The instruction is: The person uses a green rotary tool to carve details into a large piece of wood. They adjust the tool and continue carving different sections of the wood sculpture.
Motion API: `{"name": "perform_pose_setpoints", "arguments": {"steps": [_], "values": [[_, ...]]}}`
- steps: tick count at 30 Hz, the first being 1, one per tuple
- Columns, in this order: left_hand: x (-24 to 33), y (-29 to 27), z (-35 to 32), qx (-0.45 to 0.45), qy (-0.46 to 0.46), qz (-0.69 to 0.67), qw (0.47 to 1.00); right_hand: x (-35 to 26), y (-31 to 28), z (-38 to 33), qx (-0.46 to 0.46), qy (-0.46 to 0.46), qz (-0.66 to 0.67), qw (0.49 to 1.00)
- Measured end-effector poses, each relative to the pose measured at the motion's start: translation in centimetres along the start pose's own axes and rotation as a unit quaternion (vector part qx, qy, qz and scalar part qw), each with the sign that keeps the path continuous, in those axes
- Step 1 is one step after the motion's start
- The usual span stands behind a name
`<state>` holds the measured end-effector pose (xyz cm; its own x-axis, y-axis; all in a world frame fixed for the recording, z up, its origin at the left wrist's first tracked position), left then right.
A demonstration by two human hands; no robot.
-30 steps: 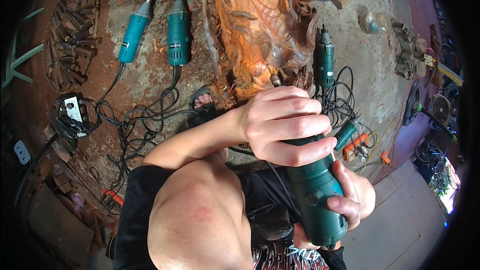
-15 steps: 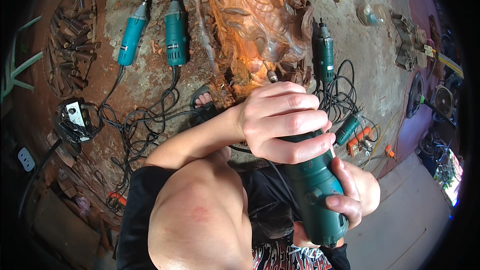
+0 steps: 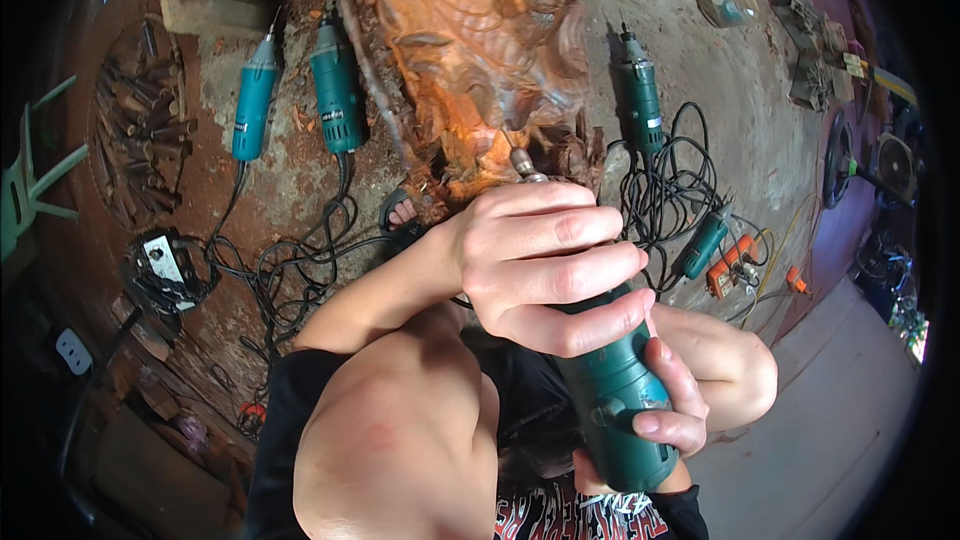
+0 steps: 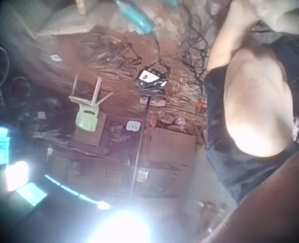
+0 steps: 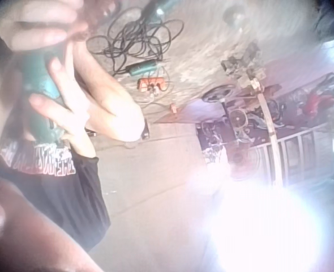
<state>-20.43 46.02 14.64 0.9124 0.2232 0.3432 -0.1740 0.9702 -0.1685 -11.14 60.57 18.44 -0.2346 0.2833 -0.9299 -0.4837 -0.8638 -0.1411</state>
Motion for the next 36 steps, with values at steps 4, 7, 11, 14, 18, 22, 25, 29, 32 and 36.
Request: {"name": "perform_pose_setpoints", "arguments": {"steps": [4,7,11,14,18,22,25,29,32,36], "values": [[-0.7,1.0,1.0,-0.066,0.029,0.009,0.997,0.6,-0.1,0.4,0.03,-0.018,-0.025,0.999],[-1.2,1.5,0.9,-0.088,0.039,0.012,0.995,0.8,1.3,0.0,0.002,-0.03,-0.033,0.999],[-1.4,1.3,0.7,-0.047,0.049,0.019,0.997,1.0,2.2,0.1,-0.15,0.013,0.081,0.985],[-1.7,1.3,0.8,-0.055,0.037,0.016,0.998,1.2,2.0,0.2,-0.2,0.039,0.129,0.97],[-1.9,1.2,0.7,-0.053,0.032,0.02,0.998,1.4,2.0,0.2,-0.221,0.051,0.147,0.963],[-2.0,1.1,0.6,-0.04,0.027,0.022,0.999,1.5,2.1,0.3,-0.234,0.056,0.154,0.958],[-2.2,0.9,0.6,-0.033,0.026,0.021,0.999,1.4,2.2,0.4,-0.234,0.055,0.153,0.959],[-2.4,0.7,0.8,-0.027,0.02,0.016,0.999,1.0,2.7,1.1,-0.197,0.032,0.141,0.97],[-2.3,0.6,0.6,-0.015,0.019,0.02,1.0,-0.3,3.8,2.4,-0.131,-0.009,0.112,0.985],[-2.0,0.5,0.6,-0.016,0.024,0.023,0.999,-0.5,3.5,2.5,-0.18,-0.035,0.115,0.976]]}}
Point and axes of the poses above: each hand's wrist, its own z-axis towards the middle knuckle, its own y-axis out of the palm, x = y × z, the point moved 10 cm from there along z, towards the middle knuckle, and after that the axes turned 15 degrees about z, right-handed, at the moved point
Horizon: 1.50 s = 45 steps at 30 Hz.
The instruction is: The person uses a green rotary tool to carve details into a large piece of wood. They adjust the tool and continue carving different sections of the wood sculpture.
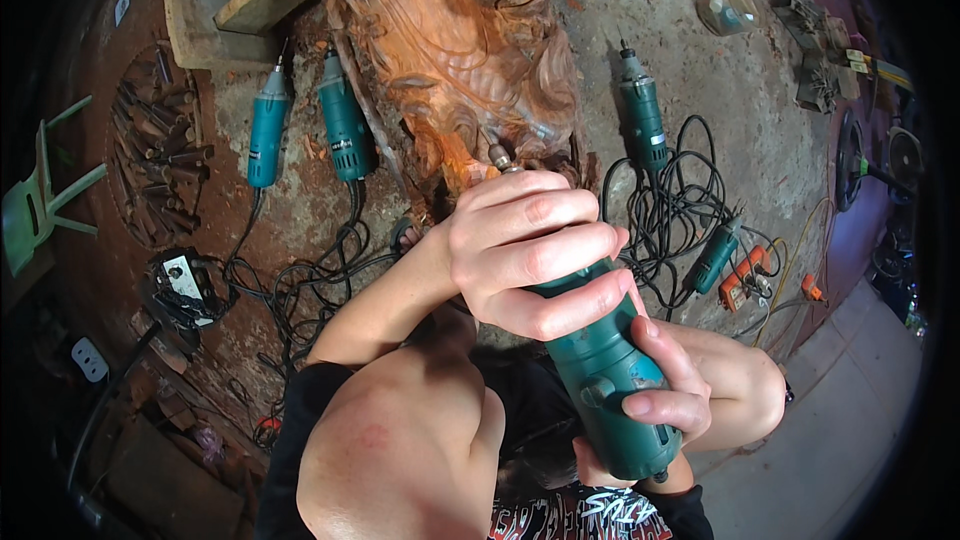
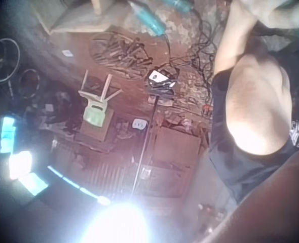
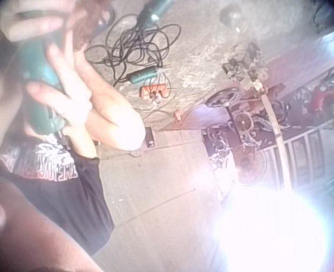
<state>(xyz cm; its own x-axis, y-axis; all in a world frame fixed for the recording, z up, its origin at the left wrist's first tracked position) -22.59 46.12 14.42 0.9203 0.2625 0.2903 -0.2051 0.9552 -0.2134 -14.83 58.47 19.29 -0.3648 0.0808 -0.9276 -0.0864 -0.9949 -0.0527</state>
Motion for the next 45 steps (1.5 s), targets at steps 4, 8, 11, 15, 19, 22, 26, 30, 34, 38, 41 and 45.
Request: {"name": "perform_pose_setpoints", "arguments": {"steps": [4,8,11,15,19,22,26,30,34,38,41,45], "values": [[-0.1,0.0,0.1,0.004,-0.002,0.0,1.0,0.7,-0.7,-1.8,-0.078,-0.05,-0.029,0.995],[0.1,0.2,-0.1,0.003,-0.004,0.001,1.0,0.1,-0.5,-2.5,-0.102,0.015,-0.068,0.992],[-0.5,0.3,0.1,-0.002,-0.015,-0.006,1.0,1.1,-0.5,-1.6,-0.11,-0.051,-0.039,0.992],[-0.8,0.3,0.1,0.014,-0.003,0.013,1.0,1.6,-0.7,-1.6,-0.124,0.004,0.006,0.992],[-1.0,0.2,0.2,0.002,-0.007,0.012,1.0,2.1,-0.9,-1.5,-0.17,0.041,0.015,0.984],[-0.7,0.4,0.1,-0.001,0.006,0.002,1.0,1.2,0.3,-1.0,-0.009,0.045,0.032,0.998],[-0.4,0.1,0.1,-0.004,0.006,-0.006,1.0,1.1,-0.6,-1.9,-0.142,0.071,-0.001,0.987],[0.1,0.2,0.0,-0.01,0.017,-0.014,1.0,1.4,-0.8,-2.2,-0.196,-0.02,0.015,0.98],[0.2,0.1,-0.2,-0.004,0.014,-0.014,1.0,1.3,-0.9,-3.0,-0.202,-0.017,0.006,0.979],[-0.4,0.4,0.0,0.001,0.006,-0.008,1.0,1.2,-1.0,-2.8,-0.201,0.007,0.011,0.98],[-0.7,0.4,0.0,-0.005,0.006,0.0,1.0,1.6,-0.4,-1.6,-0.189,0.021,0.054,0.98],[-0.5,0.3,0.1,-0.011,0.013,0.001,1.0,1.9,-1.2,-2.0,-0.265,0.03,0.081,0.96]]}}
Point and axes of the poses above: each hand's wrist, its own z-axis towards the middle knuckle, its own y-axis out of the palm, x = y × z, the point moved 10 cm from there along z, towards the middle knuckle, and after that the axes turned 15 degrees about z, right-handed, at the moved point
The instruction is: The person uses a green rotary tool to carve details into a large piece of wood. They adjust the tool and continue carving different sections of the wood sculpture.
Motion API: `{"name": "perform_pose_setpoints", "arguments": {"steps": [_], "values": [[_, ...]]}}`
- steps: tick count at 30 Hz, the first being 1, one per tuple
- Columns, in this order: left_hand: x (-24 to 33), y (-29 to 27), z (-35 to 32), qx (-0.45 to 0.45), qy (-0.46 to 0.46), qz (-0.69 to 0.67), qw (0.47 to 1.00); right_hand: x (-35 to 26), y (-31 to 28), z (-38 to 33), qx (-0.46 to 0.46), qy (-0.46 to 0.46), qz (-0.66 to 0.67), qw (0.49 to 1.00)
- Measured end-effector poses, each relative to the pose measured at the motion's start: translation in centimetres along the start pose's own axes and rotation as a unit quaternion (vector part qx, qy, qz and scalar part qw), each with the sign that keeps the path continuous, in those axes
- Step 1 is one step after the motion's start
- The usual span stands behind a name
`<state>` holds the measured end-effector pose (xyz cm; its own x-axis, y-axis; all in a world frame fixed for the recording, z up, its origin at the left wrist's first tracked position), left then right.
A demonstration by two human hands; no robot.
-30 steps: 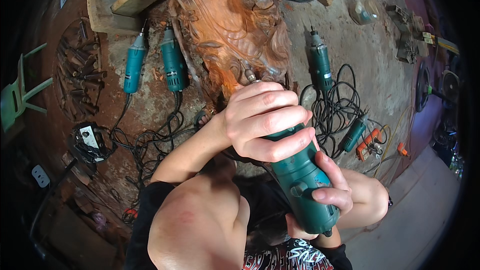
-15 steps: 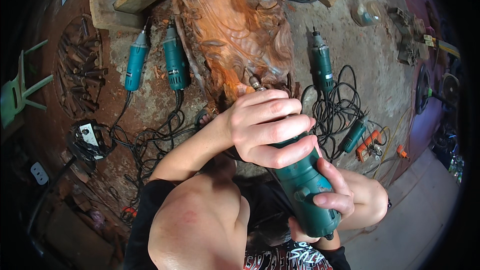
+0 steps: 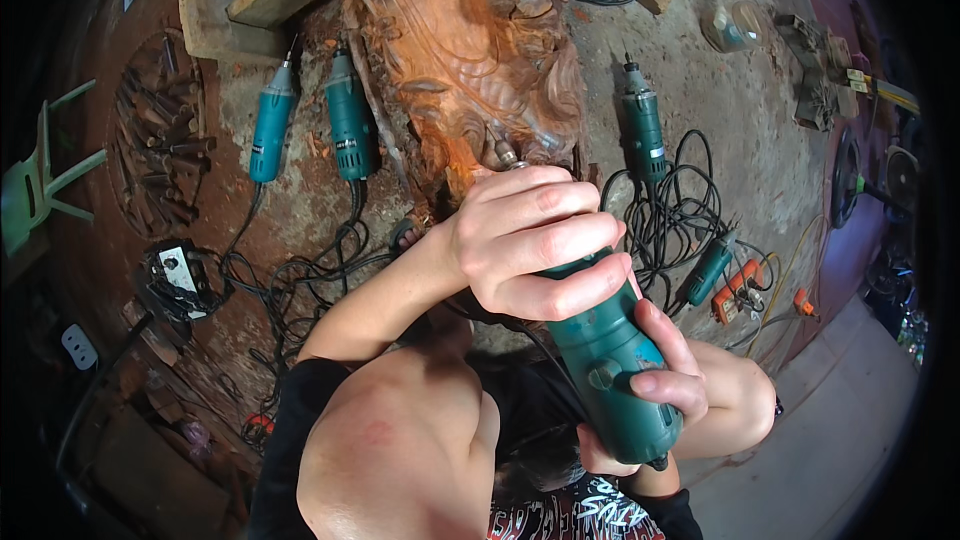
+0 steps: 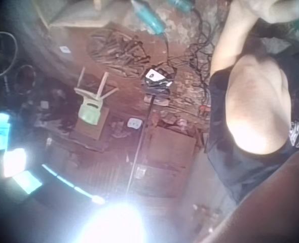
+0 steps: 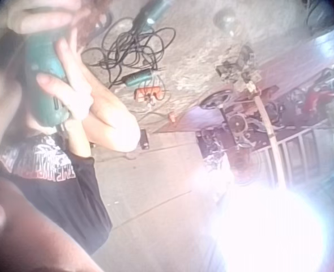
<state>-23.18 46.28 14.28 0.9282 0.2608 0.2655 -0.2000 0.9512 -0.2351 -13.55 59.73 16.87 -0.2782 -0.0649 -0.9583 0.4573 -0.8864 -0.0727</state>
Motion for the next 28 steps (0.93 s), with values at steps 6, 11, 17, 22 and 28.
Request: {"name": "perform_pose_setpoints", "arguments": {"steps": [6,11,17,22,28], "values": [[0.3,-0.1,-0.2,-0.003,0.004,-0.008,1.0,-0.2,0.1,0.6,-0.031,0.043,0.065,0.996],[0.5,-0.3,-0.3,-0.005,0.006,-0.011,1.0,-0.3,0.3,0.0,-0.052,0.062,0.062,0.995],[0.7,-0.4,-0.4,0.0,0.01,-0.009,1.0,-0.5,0.4,0.1,-0.063,0.052,0.032,0.996],[0.9,-0.4,-0.5,0.002,0.017,-0.001,1.0,-0.5,0.4,0.0,-0.058,0.04,0.034,0.997],[1.1,-0.6,-0.6,-0.002,0.025,0.001,1.0,-0.5,0.5,-0.2,-0.072,0.051,0.042,0.995]]}}
Point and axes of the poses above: each hand's wrist, its own z-axis towards the middle knuckle, its own y-axis out of the palm, x = y × z, the point moved 10 cm from there along z, towards the middle knuckle, and after that the axes turned 15 degrees about z, right-handed, at the moved point
